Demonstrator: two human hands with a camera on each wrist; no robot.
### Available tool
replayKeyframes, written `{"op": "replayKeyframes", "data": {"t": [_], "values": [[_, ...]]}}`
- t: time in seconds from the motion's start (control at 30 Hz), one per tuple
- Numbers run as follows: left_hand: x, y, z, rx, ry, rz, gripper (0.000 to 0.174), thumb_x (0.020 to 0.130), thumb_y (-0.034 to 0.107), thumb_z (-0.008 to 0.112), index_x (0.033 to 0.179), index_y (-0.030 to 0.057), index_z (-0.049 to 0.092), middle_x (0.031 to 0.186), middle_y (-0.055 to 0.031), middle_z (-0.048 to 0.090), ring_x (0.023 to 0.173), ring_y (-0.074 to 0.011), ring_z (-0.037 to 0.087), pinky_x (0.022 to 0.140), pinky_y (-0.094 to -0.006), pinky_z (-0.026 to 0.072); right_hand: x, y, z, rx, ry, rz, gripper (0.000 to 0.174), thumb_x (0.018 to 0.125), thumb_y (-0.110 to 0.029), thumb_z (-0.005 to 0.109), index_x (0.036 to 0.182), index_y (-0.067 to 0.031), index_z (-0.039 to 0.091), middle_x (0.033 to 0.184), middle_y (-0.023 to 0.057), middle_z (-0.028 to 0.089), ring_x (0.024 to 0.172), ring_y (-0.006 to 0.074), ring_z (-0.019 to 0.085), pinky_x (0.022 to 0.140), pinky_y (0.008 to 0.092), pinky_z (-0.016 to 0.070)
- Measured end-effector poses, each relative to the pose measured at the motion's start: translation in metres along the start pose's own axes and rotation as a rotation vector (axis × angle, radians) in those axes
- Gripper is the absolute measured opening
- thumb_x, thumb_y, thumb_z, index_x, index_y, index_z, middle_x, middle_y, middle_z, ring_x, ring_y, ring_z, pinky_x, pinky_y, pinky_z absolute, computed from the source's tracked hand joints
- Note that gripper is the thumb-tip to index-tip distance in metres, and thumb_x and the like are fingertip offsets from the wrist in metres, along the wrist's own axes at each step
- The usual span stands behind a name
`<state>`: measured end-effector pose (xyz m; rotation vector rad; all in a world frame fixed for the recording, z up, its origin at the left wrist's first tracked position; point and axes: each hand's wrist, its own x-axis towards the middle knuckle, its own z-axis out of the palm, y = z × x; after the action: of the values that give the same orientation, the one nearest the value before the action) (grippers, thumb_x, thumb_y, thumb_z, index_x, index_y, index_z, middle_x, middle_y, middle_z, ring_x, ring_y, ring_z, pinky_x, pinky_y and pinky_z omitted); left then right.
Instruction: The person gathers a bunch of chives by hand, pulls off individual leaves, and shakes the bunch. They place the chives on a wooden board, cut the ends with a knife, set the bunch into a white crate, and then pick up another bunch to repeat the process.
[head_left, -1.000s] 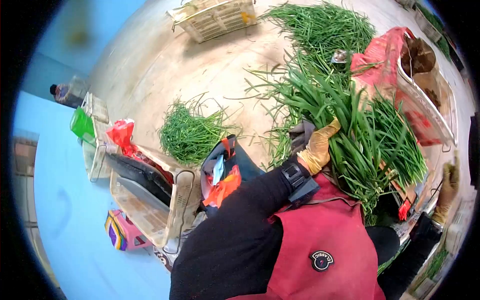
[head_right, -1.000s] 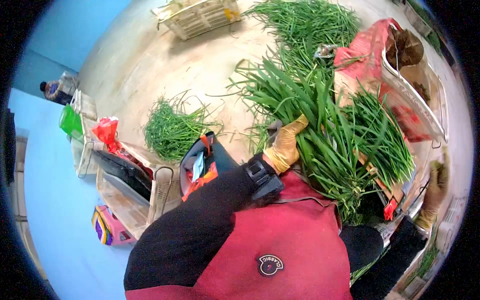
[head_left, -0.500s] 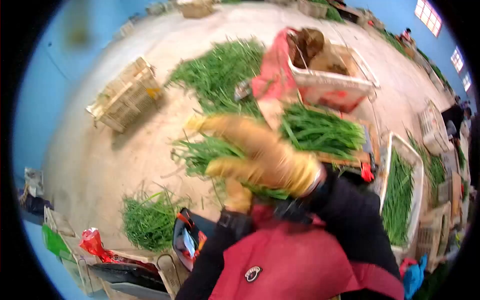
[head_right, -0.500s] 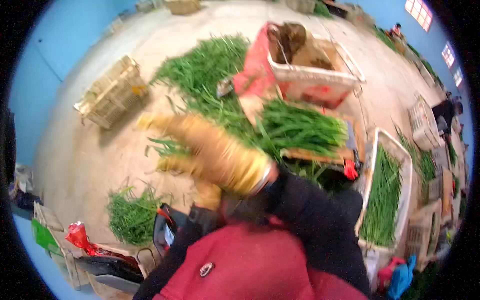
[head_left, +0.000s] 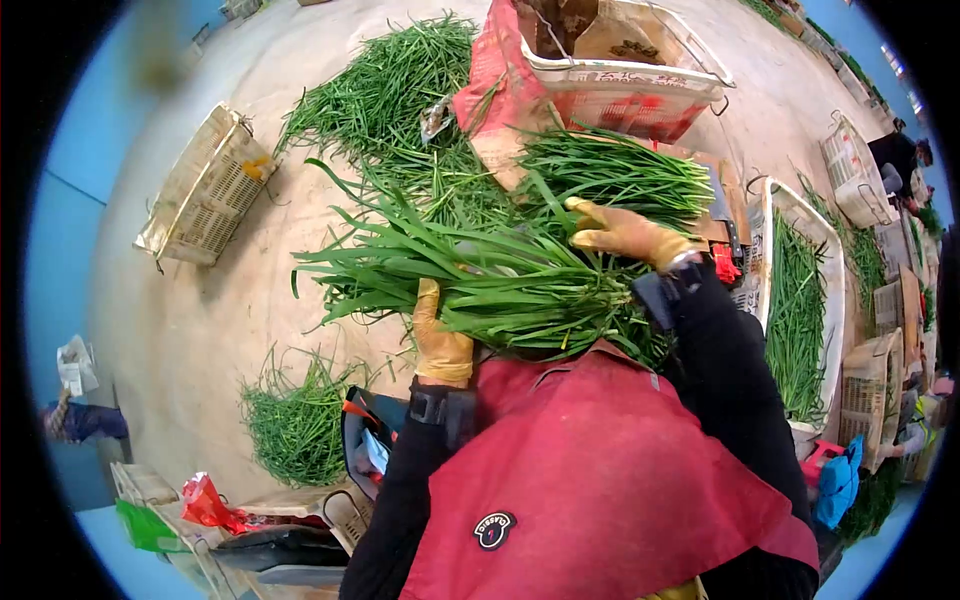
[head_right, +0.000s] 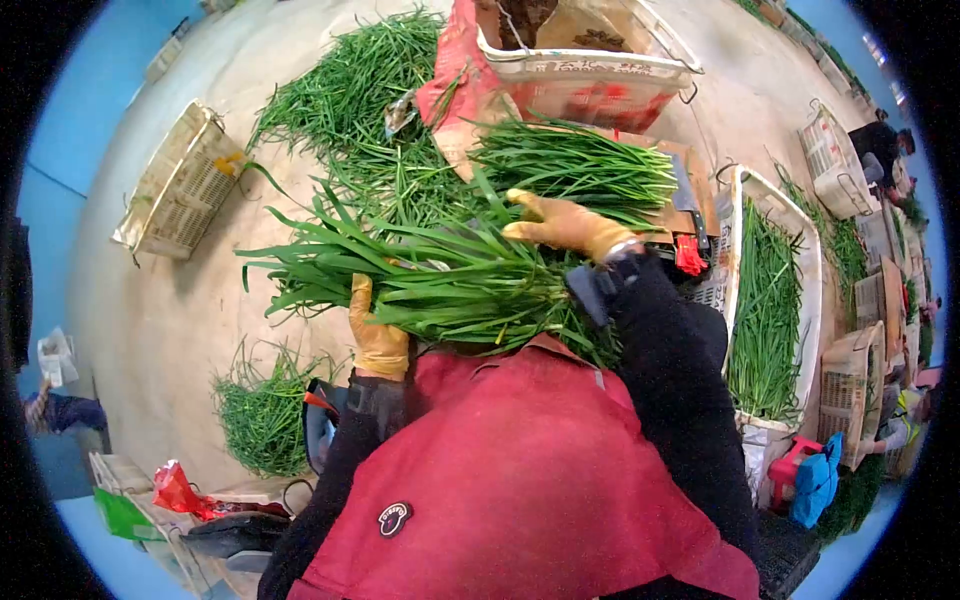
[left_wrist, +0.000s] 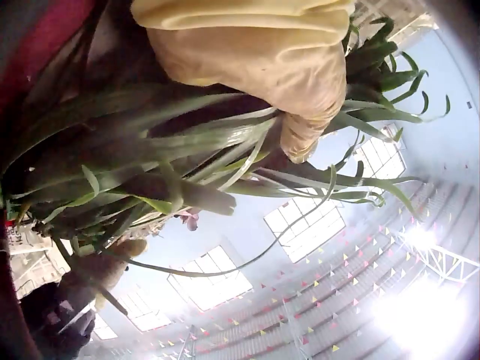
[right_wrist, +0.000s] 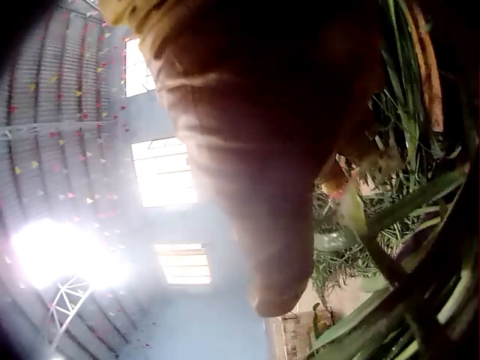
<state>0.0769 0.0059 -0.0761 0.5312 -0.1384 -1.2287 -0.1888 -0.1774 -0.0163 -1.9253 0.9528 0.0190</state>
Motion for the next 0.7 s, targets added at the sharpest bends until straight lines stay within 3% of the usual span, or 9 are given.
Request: {"op": "replayKeyframes", "data": {"t": [0.07,0.13,0.3,0.4,0.43,0.53,0.57,0.6,0.7], "values": [[-0.006,0.002,0.008,0.018,-0.032,-0.021,0.036,0.097,0.032,0.059,0.117,0.0028,0.061,0.108,-0.0114,0.066,0.098,-0.0265,0.062,0.09,-0.0427,0.0517,0.016,-0.017,0.016,-0.025,-0.016,-0.075,0.084,0.086,-0.065,0.058,0.14,-0.0012,0.044,0.127,0.0228,0.06,0.117,0.0297,0.056,0.101,0.0371,0.0402],[-0.008,0.004,0.015,0.071,-0.01,-0.016,0.035,0.097,0.031,0.058,0.117,0.0029,0.06,0.109,-0.011,0.066,0.098,-0.0262,0.062,0.091,-0.0419,0.0516,0.032,-0.026,0.028,0.126,-0.202,0.011,0.083,0.084,-0.065,0.06,0.136,-0.0006,0.048,0.126,0.0224,0.061,0.115,0.028,0.056,0.1,0.0362,0.0405],[-0.008,0.007,0.023,0.124,0.048,-0.015,0.032,0.096,0.021,0.062,0.123,0.0041,0.058,0.115,-0.0091,0.063,0.104,-0.0222,0.061,0.093,-0.0375,0.0513,0.031,-0.044,0.046,0.089,-0.073,-0.238,0.096,0.079,-0.063,0.067,0.146,-0.0009,0.037,0.133,0.0221,0.056,0.124,0.0294,0.053,0.106,0.0339,0.0382],[-0.01,0.011,0.033,0.296,0.072,-0.002,0.035,0.095,0.02,0.063,0.126,0.0043,0.056,0.118,-0.0085,0.061,0.105,-0.0209,0.061,0.094,-0.0361,0.0506,0.012,-0.068,0.048,0.074,-0.116,-0.192,0.102,0.075,-0.048,0.078,0.151,-0.0016,0.028,0.14,0.021,0.051,0.13,0.0274,0.047,0.11,0.0329,0.0341],[-0.011,0.012,0.037,0.341,0.073,-0.015,0.042,0.094,0.024,0.065,0.13,0.0044,0.053,0.122,-0.0086,0.059,0.107,-0.0203,0.06,0.096,-0.0354,0.0493,0.009,-0.073,0.055,0.155,-0.06,-0.352,0.103,0.073,-0.044,0.08,0.15,0.0003,0.027,0.143,0.0213,0.047,0.133,0.0269,0.045,0.111,0.0322,0.033],[-0.021,0.02,0.039,0.328,-0.03,-0.156,0.051,0.092,0.028,0.068,0.133,0.0038,0.05,0.124,-0.0097,0.058,0.11,-0.0222,0.059,0.099,-0.0368,0.0475,-0.006,-0.085,0.08,-0.051,0.122,-0.59,0.102,0.072,-0.041,0.081,0.148,0.0023,0.029,0.145,0.0231,0.044,0.134,0.031,0.044,0.111,0.0355,0.0344],[-0.022,0.02,0.037,0.387,-0.083,-0.107,0.069,0.086,0.041,0.073,0.137,0.0038,0.047,0.127,-0.0102,0.057,0.116,-0.0235,0.056,0.102,-0.039,0.0454,-0.01,-0.088,0.089,-0.119,0.179,-0.612,0.096,0.073,-0.038,0.079,0.146,0.0022,0.032,0.136,0.0241,0.05,0.124,0.0349,0.05,0.104,0.0389,0.0401],[-0.022,0.022,0.038,0.393,-0.137,-0.133,0.075,0.083,0.044,0.075,0.139,0.0037,0.046,0.128,-0.0106,0.057,0.118,-0.0238,0.055,0.103,-0.0393,0.045,-0.014,-0.091,0.096,-0.189,0.236,-0.633,0.09,0.074,-0.036,0.077,0.145,0.002,0.034,0.128,0.025,0.056,0.114,0.0388,0.057,0.097,0.0423,0.0459],[-0.02,0.029,0.045,0.468,-0.276,-0.158,0.097,0.073,0.056,0.079,0.144,0.0017,0.039,0.133,-0.0131,0.055,0.124,-0.0249,0.052,0.105,-0.0406,0.0434,-0.026,-0.095,0.101,-0.257,0.211,-0.628,0.073,0.079,-0.027,0.072,0.14,-0.0011,0.041,0.119,0.02,0.061,0.104,0.0379,0.06,0.088,0.0454,0.0488]]}}
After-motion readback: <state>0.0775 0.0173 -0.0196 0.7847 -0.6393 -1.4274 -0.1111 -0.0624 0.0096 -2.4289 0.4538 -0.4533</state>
